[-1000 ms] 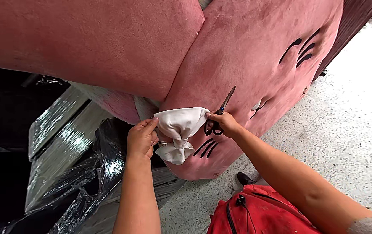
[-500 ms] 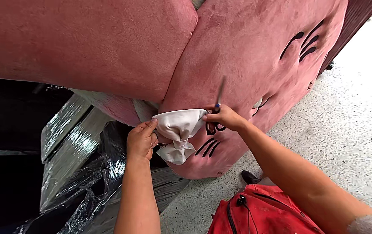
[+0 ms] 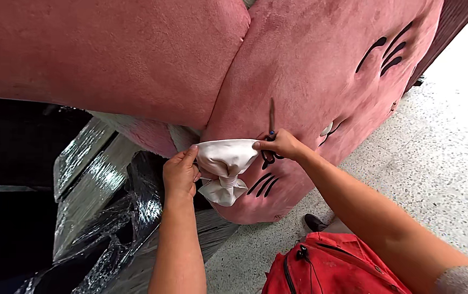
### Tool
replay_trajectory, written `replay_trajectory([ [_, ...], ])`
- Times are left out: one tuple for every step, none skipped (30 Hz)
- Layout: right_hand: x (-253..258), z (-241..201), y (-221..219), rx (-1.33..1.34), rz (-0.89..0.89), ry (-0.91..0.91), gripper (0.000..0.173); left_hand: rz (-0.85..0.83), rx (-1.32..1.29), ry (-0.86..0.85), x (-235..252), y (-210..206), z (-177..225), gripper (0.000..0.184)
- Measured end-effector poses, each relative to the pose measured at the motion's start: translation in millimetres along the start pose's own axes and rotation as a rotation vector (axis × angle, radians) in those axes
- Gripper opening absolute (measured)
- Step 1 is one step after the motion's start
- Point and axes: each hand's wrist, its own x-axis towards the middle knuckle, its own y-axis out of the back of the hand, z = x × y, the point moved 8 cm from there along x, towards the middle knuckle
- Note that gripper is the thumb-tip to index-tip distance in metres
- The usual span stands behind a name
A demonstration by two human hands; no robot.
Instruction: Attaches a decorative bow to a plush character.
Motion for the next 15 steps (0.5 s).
replay_trajectory([
  [-5,2,5,0.024,0.065,0.022,0.031,0.012,0.021,-0.001,0,2,1,0.023],
  [-9,4,9,0.062,0.11,0.039,0.03,0.024,0.038,-0.003,-1,4,2,0.023],
  [-13,6,12,0.095,0.139,0.048,0.03,0.037,0.052,-0.003,-2,8,3,0.022],
  [-17,7,16,0.108,0.159,0.043,0.03,0.048,0.06,-0.005,-4,15,3,0.021],
  [-21,7,20,0.109,0.177,0.032,0.03,0.047,0.069,-0.007,-8,26,3,0.022],
  [-26,6,25,0.106,0.194,0.021,0.03,0.051,0.082,-0.012,-13,41,3,0.024],
  [-31,6,31,0.098,0.209,0.013,0.031,0.067,0.092,-0.019,-20,59,0,0.025],
  [-37,7,37,0.083,0.22,0.01,0.031,0.1,0.11,-0.024,-30,81,-6,0.025],
  [-46,9,44,0.054,0.228,0.007,0.031,0.143,0.143,-0.022,-42,104,-15,0.025],
  [-56,11,51,0.019,0.234,0.012,0.031,0.188,0.213,-0.011,-53,128,-28,0.025],
  [-69,15,57,-0.02,0.24,0.014,0.031,0.224,0.327,0.012,-65,149,-44,0.027],
  [-82,22,63,-0.056,0.249,0.007,0.03,0.245,0.459,0.038,-76,163,-59,0.028],
  [-98,30,70,-0.095,0.263,-0.019,0.03,0.225,0.562,0.066,-85,164,-72,0.03],
  [-116,41,75,-0.124,0.278,-0.067,0.029,0.158,0.646,0.11,-94,154,-86,0.036],
  [-136,55,78,-0.144,0.282,-0.124,0.029,0.076,0.715,0.159,-103,135,-102,0.047],
])
